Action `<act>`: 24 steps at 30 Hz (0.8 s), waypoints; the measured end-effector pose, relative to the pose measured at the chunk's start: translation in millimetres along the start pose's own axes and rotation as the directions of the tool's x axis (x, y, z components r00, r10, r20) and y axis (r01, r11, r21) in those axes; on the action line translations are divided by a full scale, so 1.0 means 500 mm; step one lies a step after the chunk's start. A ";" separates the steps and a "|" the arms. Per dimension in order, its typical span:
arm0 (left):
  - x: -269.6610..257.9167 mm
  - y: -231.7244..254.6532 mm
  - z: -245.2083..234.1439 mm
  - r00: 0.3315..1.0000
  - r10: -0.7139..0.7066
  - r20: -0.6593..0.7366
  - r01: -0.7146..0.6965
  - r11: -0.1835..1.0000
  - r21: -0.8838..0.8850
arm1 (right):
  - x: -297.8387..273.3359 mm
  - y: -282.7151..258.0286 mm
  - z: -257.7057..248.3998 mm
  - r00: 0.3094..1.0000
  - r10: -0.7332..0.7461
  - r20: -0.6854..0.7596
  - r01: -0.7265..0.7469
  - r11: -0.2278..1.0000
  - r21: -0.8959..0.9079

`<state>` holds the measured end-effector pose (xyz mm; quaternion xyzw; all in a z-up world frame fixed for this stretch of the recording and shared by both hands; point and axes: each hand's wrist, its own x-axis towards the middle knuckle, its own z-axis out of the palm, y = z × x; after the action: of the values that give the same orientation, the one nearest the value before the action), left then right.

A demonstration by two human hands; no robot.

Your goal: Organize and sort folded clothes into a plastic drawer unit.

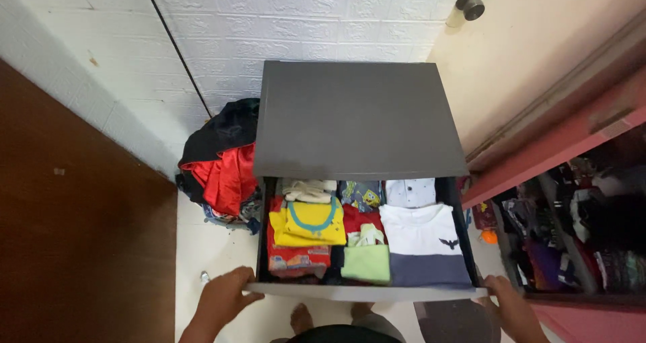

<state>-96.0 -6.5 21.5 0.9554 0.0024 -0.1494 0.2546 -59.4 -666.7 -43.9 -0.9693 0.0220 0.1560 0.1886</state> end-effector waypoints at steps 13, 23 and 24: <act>-0.033 0.028 0.014 0.963 -0.212 0.166 0.214 0.977 0.002 | 0.005 0.016 0.032 0.986 0.127 0.110 -0.128 0.992 0.001; -0.034 -0.002 0.047 0.977 -0.185 0.108 0.187 0.982 -0.006 | 0.019 0.090 0.085 0.997 -0.069 0.017 0.067 0.994 0.081; -0.033 -0.001 0.051 0.969 -0.208 0.136 0.209 0.978 0.007 | 0.021 0.103 0.091 0.989 -0.147 -0.011 0.147 0.974 0.174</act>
<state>-119.2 -17.5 5.2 0.9366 0.0860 -0.2399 0.2407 -68.0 -697.5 -105.8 -0.9479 -0.0365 0.1402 0.2836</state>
